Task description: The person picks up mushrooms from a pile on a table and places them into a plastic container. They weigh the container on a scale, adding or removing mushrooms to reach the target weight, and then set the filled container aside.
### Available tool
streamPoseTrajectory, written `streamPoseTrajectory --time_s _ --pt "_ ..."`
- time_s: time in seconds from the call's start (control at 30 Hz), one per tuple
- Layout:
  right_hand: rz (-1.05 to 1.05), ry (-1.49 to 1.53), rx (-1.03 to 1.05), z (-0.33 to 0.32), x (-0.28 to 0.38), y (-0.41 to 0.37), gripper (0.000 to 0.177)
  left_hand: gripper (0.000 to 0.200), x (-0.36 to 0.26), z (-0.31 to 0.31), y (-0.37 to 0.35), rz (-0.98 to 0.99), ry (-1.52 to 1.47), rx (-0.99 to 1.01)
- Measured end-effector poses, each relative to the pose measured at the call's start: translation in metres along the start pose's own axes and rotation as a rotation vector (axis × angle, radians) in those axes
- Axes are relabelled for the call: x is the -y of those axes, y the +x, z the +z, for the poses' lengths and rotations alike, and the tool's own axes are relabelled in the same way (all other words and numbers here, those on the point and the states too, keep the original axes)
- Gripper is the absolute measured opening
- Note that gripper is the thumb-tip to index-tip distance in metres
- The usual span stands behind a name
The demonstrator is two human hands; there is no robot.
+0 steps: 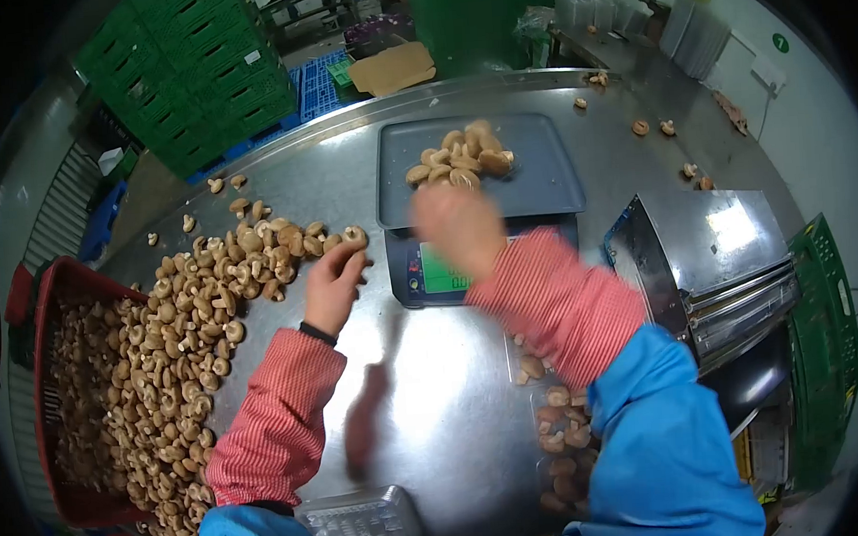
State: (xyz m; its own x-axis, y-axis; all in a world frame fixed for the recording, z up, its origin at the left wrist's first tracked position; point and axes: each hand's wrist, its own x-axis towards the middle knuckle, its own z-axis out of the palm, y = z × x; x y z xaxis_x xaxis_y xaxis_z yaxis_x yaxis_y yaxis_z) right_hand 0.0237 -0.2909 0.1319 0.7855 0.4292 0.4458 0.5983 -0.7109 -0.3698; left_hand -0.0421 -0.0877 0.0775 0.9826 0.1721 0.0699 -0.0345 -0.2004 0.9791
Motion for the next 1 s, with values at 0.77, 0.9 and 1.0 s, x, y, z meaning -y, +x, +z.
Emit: streamPoseTrajectory --time_s 0.77,0.9,1.0 --pt "0.44 0.458 0.224 -0.053 -0.108 -0.019 0.025 0.028 -0.042 0.033 0.007 -0.216 0.013 0.078" --pt "0.521 0.604 0.329 -0.052 -0.039 -0.115 0.024 0.028 -0.018 0.002 -0.101 -0.348 0.012 0.142" --pt "0.66 0.623 0.388 -0.039 0.01 -0.192 0.012 0.028 0.006 -0.017 -0.172 -0.514 0.068 0.236"
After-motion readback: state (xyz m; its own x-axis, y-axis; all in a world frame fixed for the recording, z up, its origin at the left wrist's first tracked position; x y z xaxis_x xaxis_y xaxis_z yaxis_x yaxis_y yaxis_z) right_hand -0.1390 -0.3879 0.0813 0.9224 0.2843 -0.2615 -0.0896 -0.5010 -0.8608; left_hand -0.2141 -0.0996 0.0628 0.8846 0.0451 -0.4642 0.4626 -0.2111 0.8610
